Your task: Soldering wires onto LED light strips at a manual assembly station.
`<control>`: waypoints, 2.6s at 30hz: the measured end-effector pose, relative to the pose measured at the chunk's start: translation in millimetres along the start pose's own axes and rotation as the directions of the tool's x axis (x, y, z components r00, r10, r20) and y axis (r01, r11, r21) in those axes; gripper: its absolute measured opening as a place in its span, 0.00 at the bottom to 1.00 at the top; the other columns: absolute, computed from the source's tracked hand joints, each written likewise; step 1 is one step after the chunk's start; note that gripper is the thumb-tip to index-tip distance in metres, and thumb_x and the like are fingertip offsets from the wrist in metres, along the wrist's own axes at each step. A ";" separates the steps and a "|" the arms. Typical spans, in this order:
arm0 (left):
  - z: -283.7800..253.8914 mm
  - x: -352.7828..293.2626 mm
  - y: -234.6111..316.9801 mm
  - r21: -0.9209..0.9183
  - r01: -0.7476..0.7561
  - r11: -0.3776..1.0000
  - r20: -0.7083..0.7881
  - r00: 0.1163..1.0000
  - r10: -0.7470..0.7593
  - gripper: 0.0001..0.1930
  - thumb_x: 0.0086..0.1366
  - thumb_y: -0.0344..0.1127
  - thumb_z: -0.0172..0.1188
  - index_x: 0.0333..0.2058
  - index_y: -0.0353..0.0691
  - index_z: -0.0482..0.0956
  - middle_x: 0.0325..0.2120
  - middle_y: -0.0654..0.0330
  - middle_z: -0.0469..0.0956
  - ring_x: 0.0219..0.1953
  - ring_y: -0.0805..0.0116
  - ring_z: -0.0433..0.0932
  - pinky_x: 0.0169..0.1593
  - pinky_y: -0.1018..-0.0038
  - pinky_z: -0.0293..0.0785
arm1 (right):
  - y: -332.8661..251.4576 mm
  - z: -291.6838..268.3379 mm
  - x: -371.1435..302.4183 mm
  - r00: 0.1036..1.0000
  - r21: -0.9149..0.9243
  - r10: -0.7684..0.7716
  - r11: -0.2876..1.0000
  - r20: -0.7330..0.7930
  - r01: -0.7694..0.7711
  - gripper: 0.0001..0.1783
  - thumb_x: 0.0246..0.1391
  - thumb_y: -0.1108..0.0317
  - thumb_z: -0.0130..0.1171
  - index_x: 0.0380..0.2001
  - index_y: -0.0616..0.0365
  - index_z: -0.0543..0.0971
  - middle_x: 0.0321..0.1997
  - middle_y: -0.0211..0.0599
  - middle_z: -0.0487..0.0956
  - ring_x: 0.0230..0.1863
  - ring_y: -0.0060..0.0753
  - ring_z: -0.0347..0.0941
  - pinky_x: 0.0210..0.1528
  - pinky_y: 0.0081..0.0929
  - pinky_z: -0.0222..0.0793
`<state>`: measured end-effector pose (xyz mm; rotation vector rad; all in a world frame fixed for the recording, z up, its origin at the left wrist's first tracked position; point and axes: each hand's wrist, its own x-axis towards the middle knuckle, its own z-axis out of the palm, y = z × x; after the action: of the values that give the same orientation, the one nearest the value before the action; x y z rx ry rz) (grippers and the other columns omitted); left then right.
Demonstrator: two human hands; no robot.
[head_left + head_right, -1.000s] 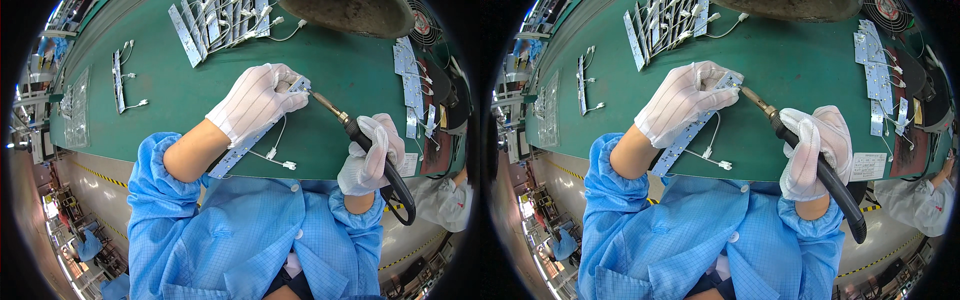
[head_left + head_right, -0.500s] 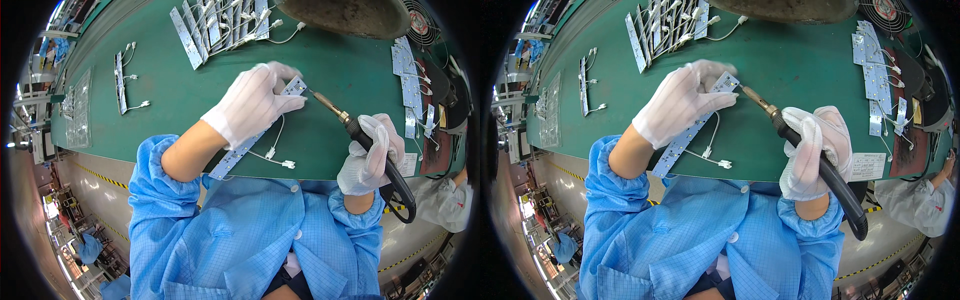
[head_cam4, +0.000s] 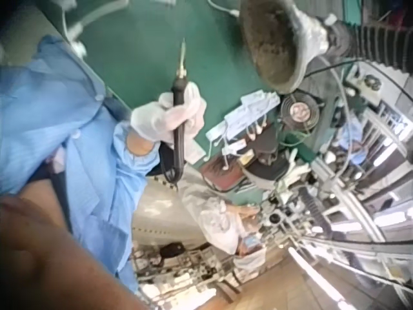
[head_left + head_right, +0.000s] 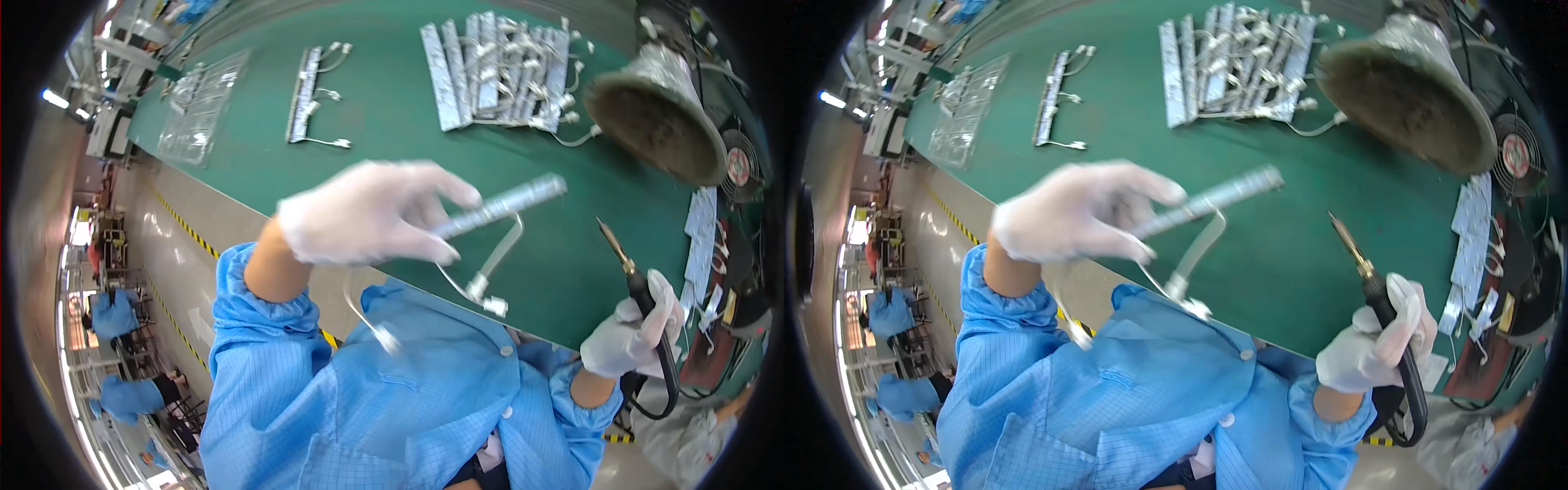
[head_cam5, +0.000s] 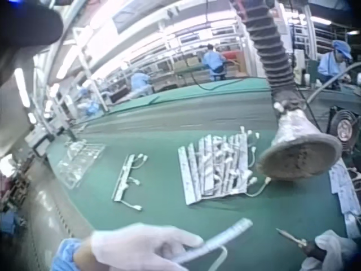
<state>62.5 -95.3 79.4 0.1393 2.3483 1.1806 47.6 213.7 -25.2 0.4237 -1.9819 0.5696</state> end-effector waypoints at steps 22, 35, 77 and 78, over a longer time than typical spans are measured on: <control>-62.3 62.2 -60.9 0.417 0.339 0.843 -0.789 0.595 0.151 0.30 0.58 0.59 0.57 0.44 0.34 0.79 0.46 0.49 0.75 0.51 0.52 0.71 0.53 0.63 0.68 | 7.0 2.3 -16.2 0.977 0.255 0.118 0.953 0.178 -0.162 0.14 0.57 0.83 0.47 0.48 0.68 0.69 0.41 0.50 0.74 0.37 0.39 0.75 0.37 0.27 0.77; -18.7 108.9 -62.9 -0.298 -0.090 0.950 -0.735 0.656 -0.168 0.24 0.48 0.34 0.69 0.44 0.32 0.72 0.36 0.58 0.76 0.39 0.69 0.75 0.46 0.73 0.71 | -15.7 -5.4 10.9 0.676 0.546 0.611 0.428 0.413 -0.720 0.11 0.53 0.67 0.52 0.33 0.64 0.78 0.31 0.35 0.76 0.19 0.15 0.63 0.21 0.14 0.57; 71.6 99.7 13.2 -0.093 -0.069 0.993 0.007 0.998 0.070 0.16 0.58 0.34 0.53 0.40 0.26 0.76 0.17 0.57 0.79 0.22 0.59 0.79 0.31 0.69 0.74 | -10.2 2.1 9.2 0.947 0.553 0.002 0.812 0.321 -0.189 0.11 0.53 0.72 0.45 0.38 0.65 0.71 0.30 0.51 0.79 0.24 0.39 0.67 0.33 0.36 0.67; 72.6 99.8 10.9 -0.094 -0.066 0.993 0.009 0.998 0.067 0.16 0.58 0.34 0.53 0.40 0.26 0.76 0.17 0.57 0.79 0.22 0.59 0.79 0.31 0.69 0.74 | -11.0 1.4 10.1 0.946 0.553 0.004 0.811 0.324 -0.193 0.11 0.53 0.72 0.45 0.38 0.65 0.71 0.30 0.51 0.79 0.24 0.39 0.67 0.33 0.36 0.67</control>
<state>9.3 -5.3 12.8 0.1925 2.2890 1.3159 47.8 203.2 -14.4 0.8295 -2.1070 1.2574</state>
